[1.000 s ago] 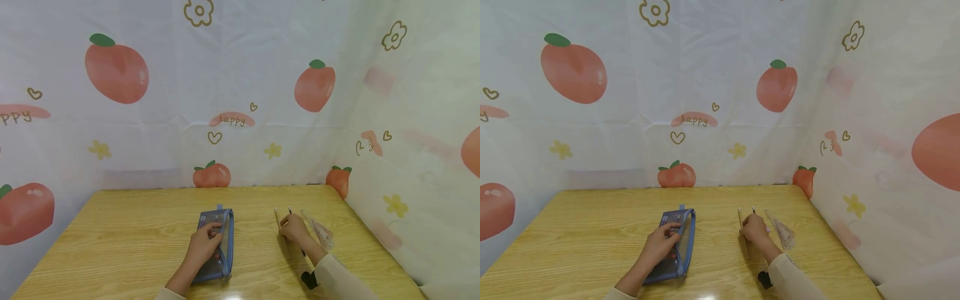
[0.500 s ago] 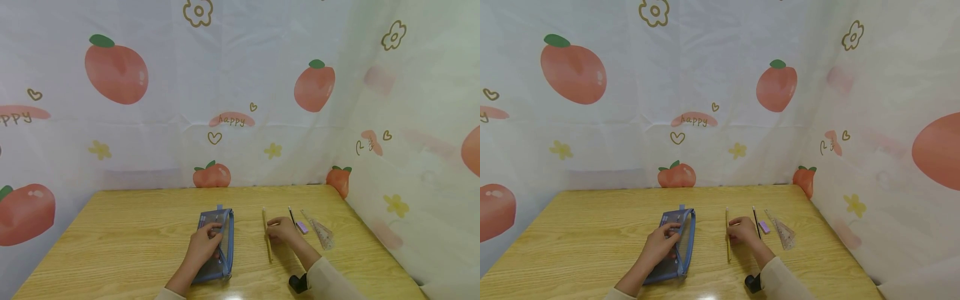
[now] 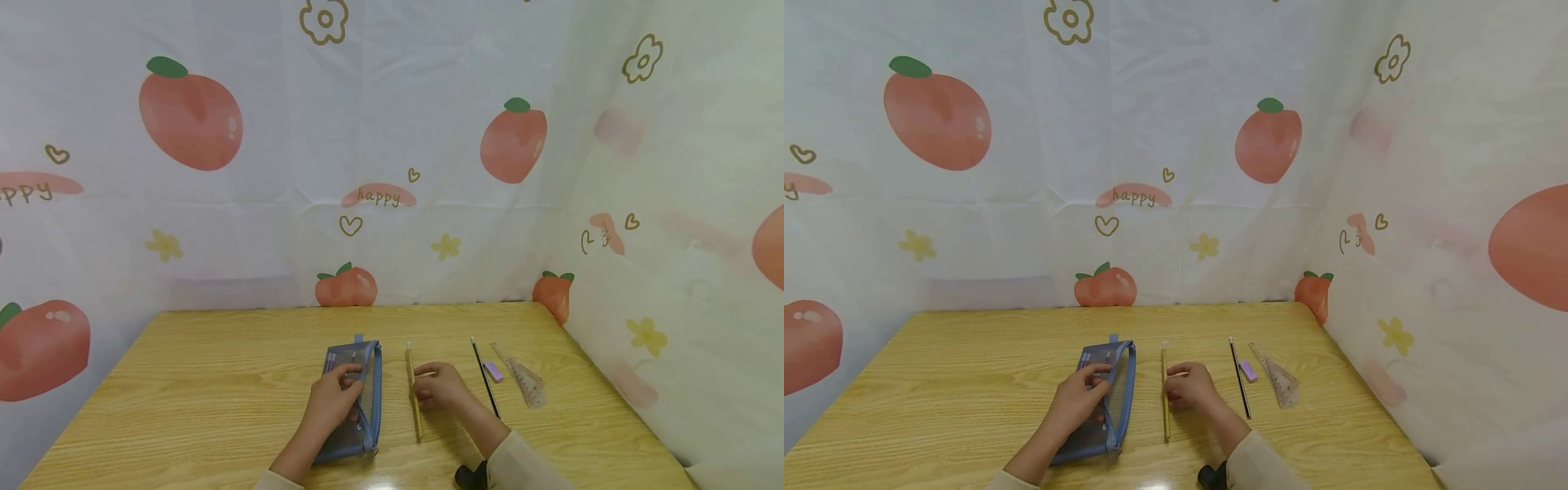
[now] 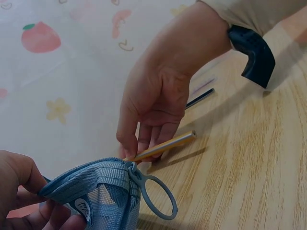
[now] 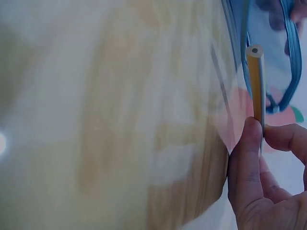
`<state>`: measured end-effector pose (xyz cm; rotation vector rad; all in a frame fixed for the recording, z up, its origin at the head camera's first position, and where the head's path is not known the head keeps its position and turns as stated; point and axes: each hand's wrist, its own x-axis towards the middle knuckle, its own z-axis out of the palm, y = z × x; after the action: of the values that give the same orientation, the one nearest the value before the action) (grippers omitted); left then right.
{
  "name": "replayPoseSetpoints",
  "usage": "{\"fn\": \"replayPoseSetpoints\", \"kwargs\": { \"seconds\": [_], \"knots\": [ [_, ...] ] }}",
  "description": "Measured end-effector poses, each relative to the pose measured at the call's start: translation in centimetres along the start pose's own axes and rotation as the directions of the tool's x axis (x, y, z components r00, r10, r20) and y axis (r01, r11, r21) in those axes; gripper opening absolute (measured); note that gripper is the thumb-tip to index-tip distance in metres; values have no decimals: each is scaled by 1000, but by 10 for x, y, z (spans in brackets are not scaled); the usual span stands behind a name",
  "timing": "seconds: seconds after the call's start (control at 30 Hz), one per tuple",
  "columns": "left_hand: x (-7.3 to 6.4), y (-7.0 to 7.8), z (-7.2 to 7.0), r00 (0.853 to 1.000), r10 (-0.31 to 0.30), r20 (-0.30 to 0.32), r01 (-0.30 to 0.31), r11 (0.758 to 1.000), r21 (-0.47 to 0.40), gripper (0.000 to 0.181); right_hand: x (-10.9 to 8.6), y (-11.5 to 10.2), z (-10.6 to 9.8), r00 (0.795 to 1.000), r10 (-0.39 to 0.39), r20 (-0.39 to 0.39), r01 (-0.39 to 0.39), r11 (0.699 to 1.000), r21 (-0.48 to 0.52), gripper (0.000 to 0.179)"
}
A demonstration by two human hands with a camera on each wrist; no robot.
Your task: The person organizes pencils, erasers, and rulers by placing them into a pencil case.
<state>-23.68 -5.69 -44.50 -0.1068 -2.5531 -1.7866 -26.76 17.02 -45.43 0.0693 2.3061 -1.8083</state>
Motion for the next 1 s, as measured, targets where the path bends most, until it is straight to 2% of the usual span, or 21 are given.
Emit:
{"fn": "replayPoseSetpoints", "kwargs": {
  "seconds": [0.27, 0.7, 1.0],
  "knots": [
    [0, 1, -1, 1000, -3, -3, 3, 1000, -7, 40, -7, -5, 17, 999, -25, 33, 24, 1000, 14, 41],
    [0, 2, 0, 1000, -13, -13, 13, 1000, 4, 39, -17, -12, 30, 989, -71, 130, 68, 997, 29, 39],
    [-2, 3, 1, 1000, -11, 4, 11, 1000, -17, 38, -14, -14, 37, 988, -64, 140, 58, 997, 43, 38]
  ]
}}
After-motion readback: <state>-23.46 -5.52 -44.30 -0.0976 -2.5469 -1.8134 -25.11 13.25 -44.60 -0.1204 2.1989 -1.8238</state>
